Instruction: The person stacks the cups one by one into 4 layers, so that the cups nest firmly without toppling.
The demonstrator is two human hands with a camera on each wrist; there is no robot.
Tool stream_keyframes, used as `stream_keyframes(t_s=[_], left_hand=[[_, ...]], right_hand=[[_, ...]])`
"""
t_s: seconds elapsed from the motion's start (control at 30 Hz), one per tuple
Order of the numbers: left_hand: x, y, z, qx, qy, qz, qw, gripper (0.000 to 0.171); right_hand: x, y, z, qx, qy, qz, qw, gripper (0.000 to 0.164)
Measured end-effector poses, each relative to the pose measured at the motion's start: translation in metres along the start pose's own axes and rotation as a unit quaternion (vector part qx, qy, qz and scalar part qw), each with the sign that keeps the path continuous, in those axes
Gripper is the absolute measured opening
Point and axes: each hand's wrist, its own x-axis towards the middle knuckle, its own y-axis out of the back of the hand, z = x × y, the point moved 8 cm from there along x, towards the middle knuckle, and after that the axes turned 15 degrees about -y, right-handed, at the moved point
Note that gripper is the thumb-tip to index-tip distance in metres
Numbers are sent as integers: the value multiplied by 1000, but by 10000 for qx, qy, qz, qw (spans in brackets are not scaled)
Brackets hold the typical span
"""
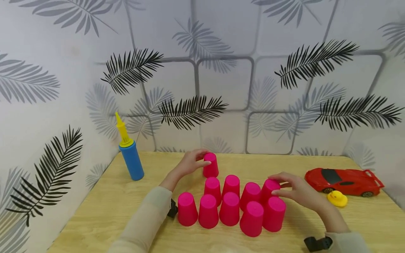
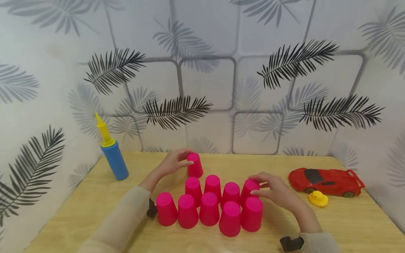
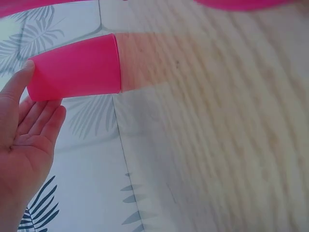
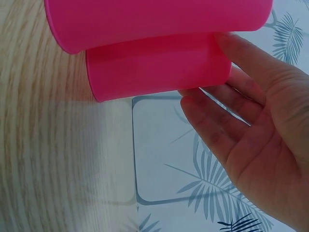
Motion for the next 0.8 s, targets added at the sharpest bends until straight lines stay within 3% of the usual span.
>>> stream_keyframes(t_s=[0.13, 0.33, 0.47, 0.57, 0.7, 0.8], left_hand=[[-5, 6, -3, 119, 132, 24, 9998, 45], [-13, 13, -6, -53, 226, 95, 9997, 54], [-32, 19, -15, -158, 615, 169, 9978, 65], [-49, 29, -16, -167, 719, 229, 9970, 65], [-68, 43, -1, -409, 455, 224, 9979, 62], [-83, 50, 13, -598, 262, 130, 9978, 60]], right_hand=[[4, -3, -7, -117, 53, 15, 9999, 47], [7, -4, -11, -210, 84, 69, 9997, 46], [7, -9, -10, -253, 154, 3, 9996, 44], [5, -10, -10, -330, 153, -7, 9993, 44], [0, -2, -9, -544, 80, 313, 9980, 44], [-2, 6, -10, -754, 248, 872, 9930, 43]])
